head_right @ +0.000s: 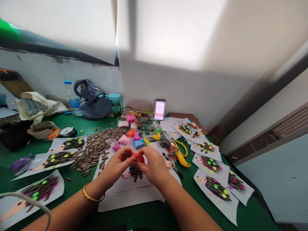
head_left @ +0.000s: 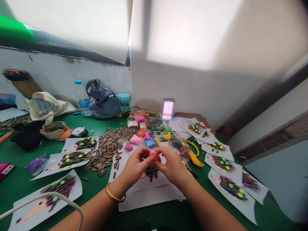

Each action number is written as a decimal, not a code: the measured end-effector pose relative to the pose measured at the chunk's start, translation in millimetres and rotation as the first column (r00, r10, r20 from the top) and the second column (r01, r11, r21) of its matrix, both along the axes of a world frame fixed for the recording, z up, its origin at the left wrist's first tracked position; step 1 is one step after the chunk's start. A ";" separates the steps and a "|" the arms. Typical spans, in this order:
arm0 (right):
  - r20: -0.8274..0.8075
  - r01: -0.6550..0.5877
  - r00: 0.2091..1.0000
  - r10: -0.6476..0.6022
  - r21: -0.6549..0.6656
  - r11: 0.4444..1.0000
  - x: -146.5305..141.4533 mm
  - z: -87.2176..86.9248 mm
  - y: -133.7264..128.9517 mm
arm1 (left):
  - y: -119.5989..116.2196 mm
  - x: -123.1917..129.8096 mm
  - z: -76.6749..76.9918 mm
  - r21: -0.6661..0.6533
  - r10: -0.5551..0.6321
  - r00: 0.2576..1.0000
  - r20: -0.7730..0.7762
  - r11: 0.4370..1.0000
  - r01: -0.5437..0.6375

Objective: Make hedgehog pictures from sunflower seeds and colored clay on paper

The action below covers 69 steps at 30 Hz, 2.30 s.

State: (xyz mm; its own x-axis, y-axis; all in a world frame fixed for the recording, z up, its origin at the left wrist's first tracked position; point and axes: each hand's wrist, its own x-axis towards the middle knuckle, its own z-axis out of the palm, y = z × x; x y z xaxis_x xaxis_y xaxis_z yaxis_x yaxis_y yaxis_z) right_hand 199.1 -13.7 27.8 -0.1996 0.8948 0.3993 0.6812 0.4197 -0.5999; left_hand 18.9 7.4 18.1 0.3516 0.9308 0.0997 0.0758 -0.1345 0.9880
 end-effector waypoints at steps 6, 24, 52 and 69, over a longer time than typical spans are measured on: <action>-0.037 -0.060 0.997 0.062 0.061 0.996 6.7 -4.8 -0.4 | -3.5 5.2 12.7 -0.058 -0.047 0.998 0.047 0.997 0.050; 0.255 0.110 0.959 -0.128 0.082 0.991 -4.2 -2.7 -8.2 | 2.2 -0.2 8.3 0.529 0.200 0.882 -0.426 0.846 0.064; 0.089 -0.036 0.995 0.034 0.014 0.999 -2.7 -11.5 -15.9 | 4.0 -13.8 -0.9 0.726 0.309 0.798 -0.517 0.652 0.218; 0.079 -0.106 0.992 0.097 0.128 0.986 0.4 -14.9 -14.8 | 1.0 -14.2 -0.6 0.553 0.118 0.901 -0.417 0.820 0.149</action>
